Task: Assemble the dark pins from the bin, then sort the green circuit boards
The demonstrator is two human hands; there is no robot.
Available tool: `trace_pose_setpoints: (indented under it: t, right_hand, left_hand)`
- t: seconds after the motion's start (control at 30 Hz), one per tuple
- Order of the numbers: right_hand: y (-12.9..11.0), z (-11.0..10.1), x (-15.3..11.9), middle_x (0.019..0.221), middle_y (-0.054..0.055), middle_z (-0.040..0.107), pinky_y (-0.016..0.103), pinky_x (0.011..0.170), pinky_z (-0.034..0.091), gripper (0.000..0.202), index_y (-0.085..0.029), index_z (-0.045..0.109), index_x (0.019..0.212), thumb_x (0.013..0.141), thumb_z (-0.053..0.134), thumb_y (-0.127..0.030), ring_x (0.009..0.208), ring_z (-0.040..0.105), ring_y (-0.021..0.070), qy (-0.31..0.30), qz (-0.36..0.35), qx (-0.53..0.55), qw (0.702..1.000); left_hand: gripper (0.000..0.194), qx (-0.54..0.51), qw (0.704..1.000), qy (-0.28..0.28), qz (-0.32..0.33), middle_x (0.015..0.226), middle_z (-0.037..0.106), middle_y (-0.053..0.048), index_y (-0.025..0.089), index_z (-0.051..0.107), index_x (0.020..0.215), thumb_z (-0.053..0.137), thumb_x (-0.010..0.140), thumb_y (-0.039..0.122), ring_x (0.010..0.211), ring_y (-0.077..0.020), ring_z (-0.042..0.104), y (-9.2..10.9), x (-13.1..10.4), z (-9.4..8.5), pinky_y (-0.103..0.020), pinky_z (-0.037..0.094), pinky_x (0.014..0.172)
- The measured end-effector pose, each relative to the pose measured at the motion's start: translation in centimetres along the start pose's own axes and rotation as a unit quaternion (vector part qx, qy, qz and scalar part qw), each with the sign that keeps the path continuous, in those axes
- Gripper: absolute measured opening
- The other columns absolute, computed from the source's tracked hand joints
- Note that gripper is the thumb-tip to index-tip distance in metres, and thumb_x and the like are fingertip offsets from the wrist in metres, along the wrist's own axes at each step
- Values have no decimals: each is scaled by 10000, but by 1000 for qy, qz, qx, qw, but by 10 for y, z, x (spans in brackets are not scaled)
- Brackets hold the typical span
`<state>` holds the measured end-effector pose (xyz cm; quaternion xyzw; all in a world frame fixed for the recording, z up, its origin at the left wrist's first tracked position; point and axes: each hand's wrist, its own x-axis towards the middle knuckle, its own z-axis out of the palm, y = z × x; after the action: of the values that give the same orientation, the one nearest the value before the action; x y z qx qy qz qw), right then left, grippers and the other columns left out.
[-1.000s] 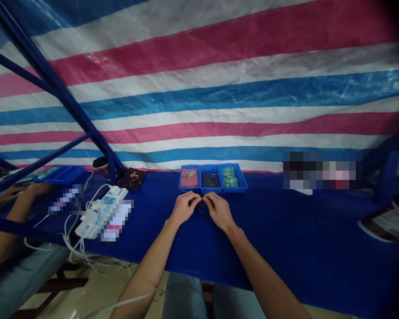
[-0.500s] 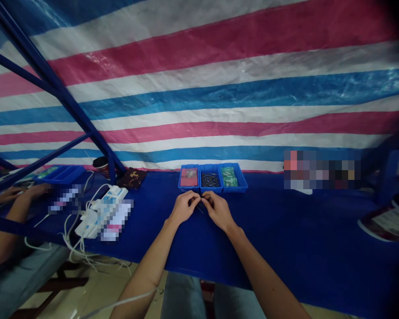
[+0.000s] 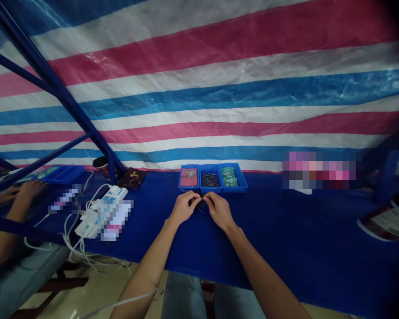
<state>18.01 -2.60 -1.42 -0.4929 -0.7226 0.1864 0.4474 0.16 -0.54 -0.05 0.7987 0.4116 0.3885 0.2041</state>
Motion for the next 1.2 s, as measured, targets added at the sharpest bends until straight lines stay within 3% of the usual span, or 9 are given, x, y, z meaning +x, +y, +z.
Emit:
trace_pose_setpoints:
  t: [0.2, 0.37, 0.57, 0.9, 1.07, 1.2]
  right_hand:
    - [1, 0, 1, 823, 26, 664, 272, 683, 408, 280, -225, 611, 852, 1020, 427, -353, 744, 622, 184, -9, 5, -5, 1000]
    - [3, 1, 1, 943, 40, 688, 288, 734, 457, 159, -225, 616, 1063, 962, 526, -307, 783, 632, 189, -5, -2, 40, 999]
    - [3, 2, 1, 891, 32, 678, 286, 731, 453, 139, -226, 621, 939, 963, 488, -258, 810, 636, 190, 5, -9, 42, 999]
    - [2, 0, 1, 779, 22, 643, 280, 659, 412, 291, -226, 593, 802, 1014, 435, -345, 714, 609, 185, -2, 3, -6, 1000]
    - [4, 1, 0, 920, 24, 690, 285, 721, 457, 166, -234, 607, 1083, 961, 530, -318, 764, 632, 183, 3, 9, 40, 999]
    - [4, 2, 1, 914, 34, 682, 296, 751, 459, 136, -228, 620, 993, 960, 499, -279, 807, 635, 193, 6, -6, 47, 999]
  left_hand:
    - [229, 1, 1000, -1, -1, 763, 628, -25, 168, 685, 888, 544, 964, 333, 655, -124, 547, 1, 0, 0, -240, 418, 649]
    - [232, 5, 1000, 4, -5, 773, 627, -27, 164, 681, 887, 537, 967, 327, 659, -122, 549, 0, 0, -2, -238, 419, 646]
    - [229, 4, 1000, -1, -1, 753, 623, -24, 167, 689, 887, 544, 961, 329, 649, -123, 549, -1, 0, 0, -238, 425, 647]
    - [222, 4, 1000, 1, -6, 755, 624, -20, 172, 686, 888, 547, 962, 328, 646, -121, 547, 1, 0, -1, -238, 419, 640]
    - [238, 6, 1000, 5, -9, 760, 622, -23, 169, 678, 882, 532, 969, 335, 655, -124, 546, 0, 0, -2, -238, 420, 647]
    - [235, 4, 1000, 1, -9, 765, 626, -24, 166, 677, 876, 534, 968, 329, 659, -122, 550, 1, 1, -2, -237, 418, 647]
